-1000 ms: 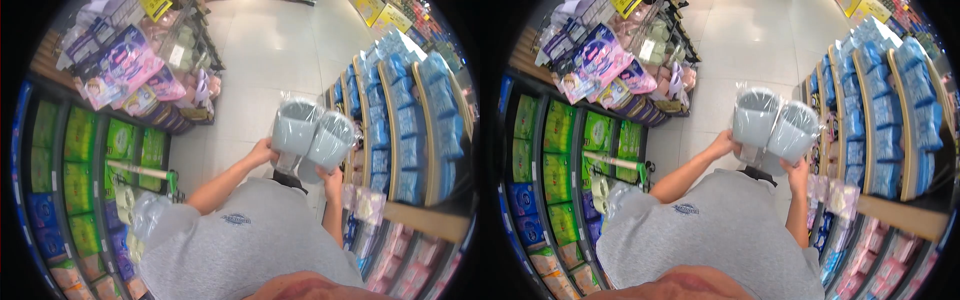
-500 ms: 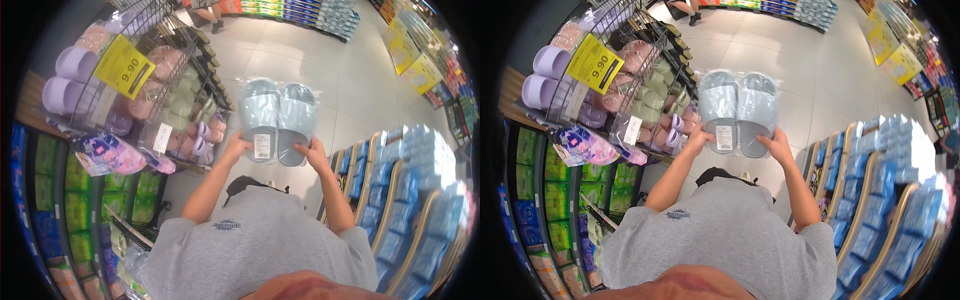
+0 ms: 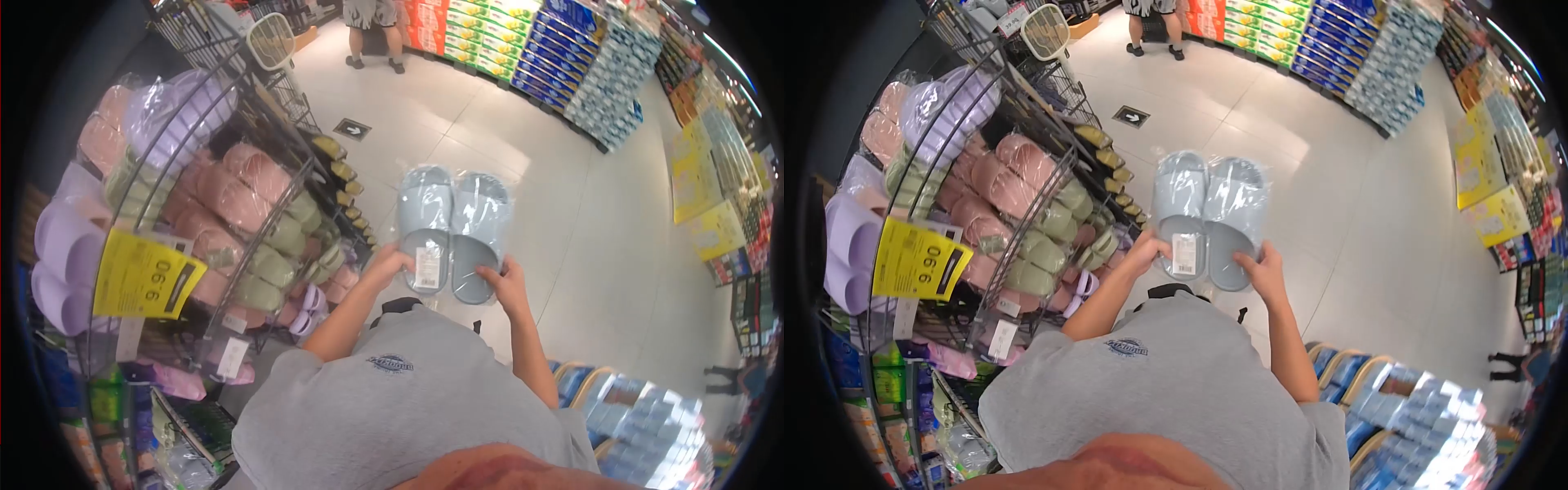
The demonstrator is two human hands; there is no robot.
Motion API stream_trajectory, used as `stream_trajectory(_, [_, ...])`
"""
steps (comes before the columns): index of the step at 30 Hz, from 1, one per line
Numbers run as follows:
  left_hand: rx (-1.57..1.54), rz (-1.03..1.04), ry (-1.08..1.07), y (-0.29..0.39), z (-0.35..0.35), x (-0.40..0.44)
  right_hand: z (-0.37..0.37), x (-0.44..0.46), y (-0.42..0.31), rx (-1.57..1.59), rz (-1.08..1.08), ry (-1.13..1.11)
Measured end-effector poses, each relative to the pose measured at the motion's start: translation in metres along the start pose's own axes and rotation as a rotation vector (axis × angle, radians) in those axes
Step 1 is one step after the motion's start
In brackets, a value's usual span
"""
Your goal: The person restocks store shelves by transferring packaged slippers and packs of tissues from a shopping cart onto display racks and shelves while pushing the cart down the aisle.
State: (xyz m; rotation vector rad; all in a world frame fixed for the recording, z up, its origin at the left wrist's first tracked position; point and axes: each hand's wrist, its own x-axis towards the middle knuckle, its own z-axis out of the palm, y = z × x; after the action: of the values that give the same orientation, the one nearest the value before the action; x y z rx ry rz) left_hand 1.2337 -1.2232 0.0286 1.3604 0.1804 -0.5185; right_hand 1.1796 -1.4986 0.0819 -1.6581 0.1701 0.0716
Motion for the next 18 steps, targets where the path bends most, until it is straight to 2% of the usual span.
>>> stream_trajectory(2, [0.039, 0.03, -0.019, 0.065, 0.025, 0.046, -0.019, 0.054, -0.027, 0.06, -0.017, -0.006])
stream_trajectory(4, [0.1, 0.114, -0.057, 0.1, 0.04, 0.102, -0.038, 0.107, -0.041, 0.04, -0.057, 0.07])
stream_trajectory(5, [0.101, 0.18, -0.07, 0.108, 0.046, 0.128, -0.043, 0.13, -0.045, 0.043, -0.047, 0.044])
stream_trajectory(8, [0.144, 0.118, -0.112, 0.124, 0.051, 0.194, -0.058, 0.185, -0.047, 0.126, -0.04, 0.084])
stream_trajectory(10, [0.139, 0.104, -0.111, 0.11, 0.04, 0.234, -0.063, 0.221, -0.02, 0.134, 0.025, 0.096])
stream_trajectory(12, [0.162, -0.018, -0.1, 0.099, 0.032, 0.268, -0.067, 0.269, 0.0, 0.127, 0.068, 0.034])
stream_trajectory(16, [0.124, -0.023, -0.005, 0.114, 0.014, 0.337, -0.075, 0.396, -0.009, 0.014, 0.163, -0.146])
stream_trajectory(18, [0.194, -0.012, 0.02, 0.139, 0.0, 0.381, -0.073, 0.472, -0.021, 0.025, 0.109, -0.215])
